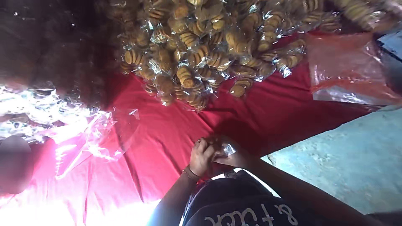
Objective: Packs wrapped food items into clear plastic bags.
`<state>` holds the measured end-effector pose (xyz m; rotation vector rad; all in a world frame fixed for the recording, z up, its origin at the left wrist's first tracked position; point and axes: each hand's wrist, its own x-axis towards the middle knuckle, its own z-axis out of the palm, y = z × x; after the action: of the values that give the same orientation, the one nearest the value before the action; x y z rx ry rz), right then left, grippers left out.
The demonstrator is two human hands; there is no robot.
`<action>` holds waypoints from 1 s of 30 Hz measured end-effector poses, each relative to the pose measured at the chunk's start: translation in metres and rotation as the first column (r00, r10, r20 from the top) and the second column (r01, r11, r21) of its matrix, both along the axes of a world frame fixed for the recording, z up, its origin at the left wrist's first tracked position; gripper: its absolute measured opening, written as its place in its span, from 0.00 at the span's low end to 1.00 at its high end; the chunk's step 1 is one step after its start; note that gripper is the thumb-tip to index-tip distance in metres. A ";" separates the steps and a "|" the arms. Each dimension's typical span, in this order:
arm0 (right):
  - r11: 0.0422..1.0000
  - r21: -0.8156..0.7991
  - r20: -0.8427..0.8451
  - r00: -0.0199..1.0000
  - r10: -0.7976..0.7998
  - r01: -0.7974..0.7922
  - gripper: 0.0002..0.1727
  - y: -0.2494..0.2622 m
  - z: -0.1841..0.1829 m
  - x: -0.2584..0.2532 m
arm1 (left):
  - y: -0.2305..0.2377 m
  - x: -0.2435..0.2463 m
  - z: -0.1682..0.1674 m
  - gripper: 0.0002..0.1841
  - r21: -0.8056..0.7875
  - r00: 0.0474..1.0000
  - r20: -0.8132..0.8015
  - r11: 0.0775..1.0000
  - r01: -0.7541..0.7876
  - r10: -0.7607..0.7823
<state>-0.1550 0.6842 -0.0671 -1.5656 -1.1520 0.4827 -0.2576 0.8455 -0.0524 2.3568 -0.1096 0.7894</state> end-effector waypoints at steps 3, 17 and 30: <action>0.992 0.033 0.212 0.969 -0.128 0.124 0.32 -0.016 -0.008 0.017 | 0.026 0.032 0.033 0.17 -0.146 0.986 -0.165 0.989 0.013 -0.037; 0.954 -0.272 -0.310 0.927 -0.213 0.128 0.34 -0.060 0.017 0.033 | 0.089 0.140 0.079 0.22 0.074 0.439 -0.898 0.995 0.066 0.038; 0.960 -0.265 -0.394 0.919 -0.026 -0.086 0.36 -0.047 0.010 0.048 | 0.181 0.216 0.129 0.17 0.566 0.630 -0.776 0.464 0.682 0.020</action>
<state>-0.1072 0.6371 -0.0566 -1.5924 -0.8209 0.9695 -0.0417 1.0269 0.0766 3.1644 -0.8266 -0.6403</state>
